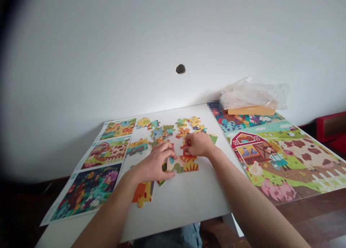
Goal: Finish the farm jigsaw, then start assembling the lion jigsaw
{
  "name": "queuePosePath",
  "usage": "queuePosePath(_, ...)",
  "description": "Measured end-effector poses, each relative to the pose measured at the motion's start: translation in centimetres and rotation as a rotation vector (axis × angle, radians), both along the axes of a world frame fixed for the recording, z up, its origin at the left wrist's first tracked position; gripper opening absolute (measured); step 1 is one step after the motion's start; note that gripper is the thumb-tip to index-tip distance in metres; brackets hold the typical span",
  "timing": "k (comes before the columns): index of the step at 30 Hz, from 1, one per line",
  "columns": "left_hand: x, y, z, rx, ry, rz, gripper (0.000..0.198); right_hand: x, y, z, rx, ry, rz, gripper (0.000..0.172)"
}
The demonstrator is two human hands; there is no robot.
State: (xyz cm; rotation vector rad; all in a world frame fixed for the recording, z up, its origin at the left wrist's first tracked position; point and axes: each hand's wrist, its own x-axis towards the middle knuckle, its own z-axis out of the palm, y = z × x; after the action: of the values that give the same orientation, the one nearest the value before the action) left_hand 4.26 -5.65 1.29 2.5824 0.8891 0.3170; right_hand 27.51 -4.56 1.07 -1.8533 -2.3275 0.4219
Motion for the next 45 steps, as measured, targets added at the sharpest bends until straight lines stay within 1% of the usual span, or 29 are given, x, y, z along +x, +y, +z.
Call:
queuePosePath(5, -0.4, 0.1, 0.2, 0.008, -0.017, -0.001, 0.034, -0.1, 0.0, -0.1, 0.002, 0.007, 0.021, 0.017)
queuePosePath(10, -0.3, 0.2, 0.5, -0.007, -0.029, -0.021, 0.034, -0.3, -0.4, 0.6, -0.017, 0.004, 0.035, 0.015)
queuePosePath(12, -0.3, 0.2, 0.6, -0.014, -0.030, -0.026, 0.034, -0.1, -0.6, 0.9, -0.024, -0.012, 0.076, 0.022)
queuePosePath(16, -0.4, 0.2, 0.5, -0.022, -0.026, -0.033, 0.033, 0.2, -1.0, 1.4, -0.045, -0.049, 0.157, 0.043)
queuePosePath(24, -0.4, 0.0, 1.1, -0.032, -0.049, -0.064, 0.031, 0.2, -0.9, 1.0, -0.086, -0.056, 0.138, 0.047)
queuePosePath(27, -0.5, 0.1, 1.3, -0.044, -0.086, -0.042, 0.031, 0.1, -1.0, 1.0, -0.079, -0.047, 0.137, 0.049)
queuePosePath(28, -0.5, 0.1, 1.3, -0.044, -0.108, -0.028, 0.032, 0.1, -1.1, 1.2, -0.067, -0.035, 0.143, 0.047)
queuePosePath(29, -0.5, 0.1, 1.3, -0.041, -0.136, -0.014, 0.034, 0.0, -1.3, 1.3, -0.047, -0.011, 0.153, 0.042)
queuePosePath(32, -0.3, 0.1, 1.2, -0.006, -0.245, 0.045, 0.041, -0.1, -1.8, 2.0, 0.023, 0.143, 0.208, 0.019)
queuePosePath(34, 0.0, 0.1, 1.0, 0.040, -0.326, 0.100, 0.043, -0.2, -1.9, 2.3, 0.035, 0.284, 0.251, 0.010)
queuePosePath(36, 0.5, 0.1, 0.6, 0.086, -0.395, 0.159, 0.043, -0.3, -1.9, 2.3, 0.007, 0.440, 0.262, 0.006)
queuePosePath(40, 1.4, 0.0, -0.2, 0.118, -0.484, 0.290, 0.044, -0.8, -1.6, 1.6, -0.071, 0.730, 0.170, 0.009)
queuePosePath(43, 1.7, 0.0, -0.7, 0.114, -0.495, 0.342, 0.046, -1.1, -1.6, 1.5, -0.165, 0.852, 0.151, 0.012)
queuePosePath(45, 1.8, 0.0, -0.9, 0.106, -0.500, 0.364, 0.049, -1.3, -1.7, 1.6, -0.222, 0.926, 0.143, 0.017)
